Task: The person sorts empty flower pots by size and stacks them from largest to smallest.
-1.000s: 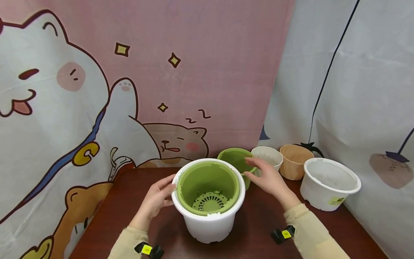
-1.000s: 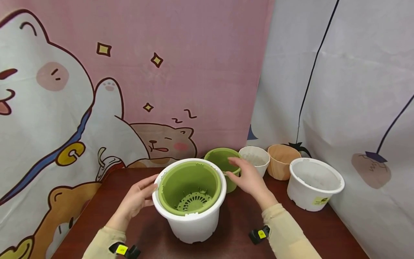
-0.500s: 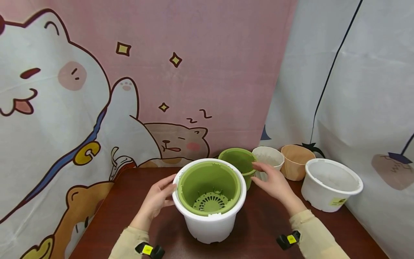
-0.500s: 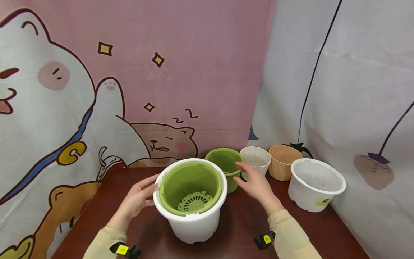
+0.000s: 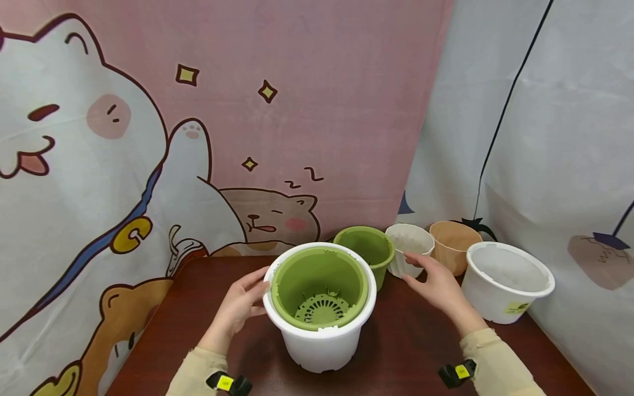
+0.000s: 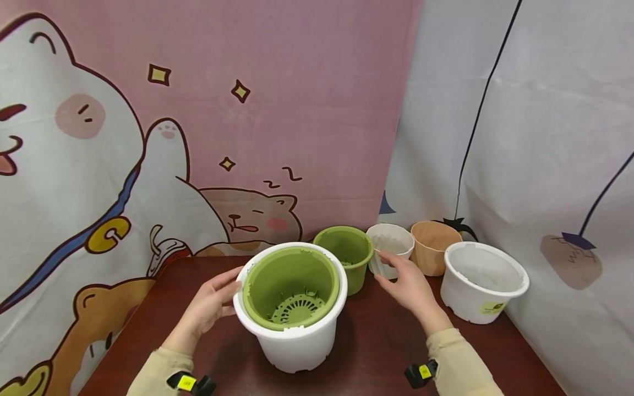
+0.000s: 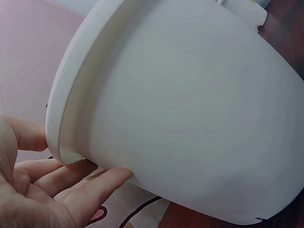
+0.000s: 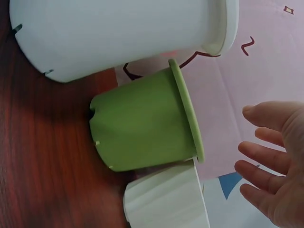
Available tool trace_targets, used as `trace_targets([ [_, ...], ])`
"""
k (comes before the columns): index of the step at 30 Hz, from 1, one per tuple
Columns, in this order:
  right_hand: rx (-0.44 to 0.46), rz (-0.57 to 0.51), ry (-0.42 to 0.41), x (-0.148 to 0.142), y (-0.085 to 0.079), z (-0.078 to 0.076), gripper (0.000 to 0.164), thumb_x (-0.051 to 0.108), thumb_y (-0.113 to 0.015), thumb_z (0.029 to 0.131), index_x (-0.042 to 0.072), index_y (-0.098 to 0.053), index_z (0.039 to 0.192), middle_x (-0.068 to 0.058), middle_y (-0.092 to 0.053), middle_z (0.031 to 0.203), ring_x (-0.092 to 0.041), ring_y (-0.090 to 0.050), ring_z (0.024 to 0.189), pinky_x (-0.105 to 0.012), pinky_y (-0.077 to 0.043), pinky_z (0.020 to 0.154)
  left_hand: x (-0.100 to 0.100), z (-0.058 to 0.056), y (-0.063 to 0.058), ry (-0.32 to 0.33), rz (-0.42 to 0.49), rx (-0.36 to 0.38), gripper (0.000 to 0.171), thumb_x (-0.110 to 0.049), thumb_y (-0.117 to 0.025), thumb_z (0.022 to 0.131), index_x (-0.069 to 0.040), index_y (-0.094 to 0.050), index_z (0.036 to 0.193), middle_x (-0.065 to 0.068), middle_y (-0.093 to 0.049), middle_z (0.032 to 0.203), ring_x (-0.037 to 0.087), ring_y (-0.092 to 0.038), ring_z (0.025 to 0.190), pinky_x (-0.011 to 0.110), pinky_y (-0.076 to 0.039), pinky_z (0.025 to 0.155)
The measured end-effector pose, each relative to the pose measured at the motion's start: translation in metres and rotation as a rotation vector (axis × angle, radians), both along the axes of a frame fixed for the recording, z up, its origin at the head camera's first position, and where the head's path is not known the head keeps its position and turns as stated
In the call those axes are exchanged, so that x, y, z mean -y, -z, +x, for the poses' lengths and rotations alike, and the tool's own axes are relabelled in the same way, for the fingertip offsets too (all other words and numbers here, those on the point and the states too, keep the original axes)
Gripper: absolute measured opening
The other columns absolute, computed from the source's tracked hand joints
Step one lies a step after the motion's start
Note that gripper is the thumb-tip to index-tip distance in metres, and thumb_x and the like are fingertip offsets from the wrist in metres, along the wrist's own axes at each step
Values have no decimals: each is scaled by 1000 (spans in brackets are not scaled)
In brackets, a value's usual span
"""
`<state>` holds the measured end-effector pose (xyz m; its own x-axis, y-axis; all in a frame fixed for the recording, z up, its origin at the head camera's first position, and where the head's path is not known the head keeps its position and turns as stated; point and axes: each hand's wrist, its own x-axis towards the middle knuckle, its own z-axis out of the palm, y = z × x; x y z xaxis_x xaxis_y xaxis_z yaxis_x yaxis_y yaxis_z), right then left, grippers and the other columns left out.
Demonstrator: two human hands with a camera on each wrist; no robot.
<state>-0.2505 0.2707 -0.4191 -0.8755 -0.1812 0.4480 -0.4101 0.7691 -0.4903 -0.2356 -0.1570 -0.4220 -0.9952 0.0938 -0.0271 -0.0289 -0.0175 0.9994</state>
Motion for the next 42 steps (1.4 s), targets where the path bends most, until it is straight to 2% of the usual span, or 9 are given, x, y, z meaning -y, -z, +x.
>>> trace_targets([
  [6,-55,47,-16,-5,4,-5,51,9,-78,83,-2,-60,130,-21,-65,118,-41,-58,111,-58,-47,92,0,0,0,3,0,2,44,-11,-58,100,-2,-52,142,20,-60,128,23,-66,93,46,-59,73],
  [16,-172,144,-88,2,6,-26,53,12,-80,81,1,-61,129,-17,-64,124,-39,-55,116,-56,-41,99,1,0,0,4,-6,1,45,-12,-59,99,-1,-52,142,20,-58,131,23,-67,92,46,-59,74],
  [27,-174,222,-164,23,7,-45,57,14,-82,79,2,-61,130,-16,-65,123,-38,-56,116,-54,-42,100,0,1,-1,-6,-18,1,43,-12,-59,100,-3,-53,141,20,-59,130,23,-67,92,46,-59,73],
  [36,-161,254,-197,38,16,-53,56,12,-82,78,2,-62,129,-16,-65,122,-37,-56,114,-52,-45,98,0,1,-1,-10,-28,11,44,-13,-60,99,-4,-53,142,19,-59,130,23,-67,91,47,-59,73],
  [42,-132,270,-189,45,21,-56,55,13,-81,79,2,-62,130,-17,-65,122,-37,-57,115,-53,-44,100,0,1,-1,-11,-29,9,43,-12,-60,100,-4,-53,142,19,-59,130,23,-67,91,46,-59,73],
])
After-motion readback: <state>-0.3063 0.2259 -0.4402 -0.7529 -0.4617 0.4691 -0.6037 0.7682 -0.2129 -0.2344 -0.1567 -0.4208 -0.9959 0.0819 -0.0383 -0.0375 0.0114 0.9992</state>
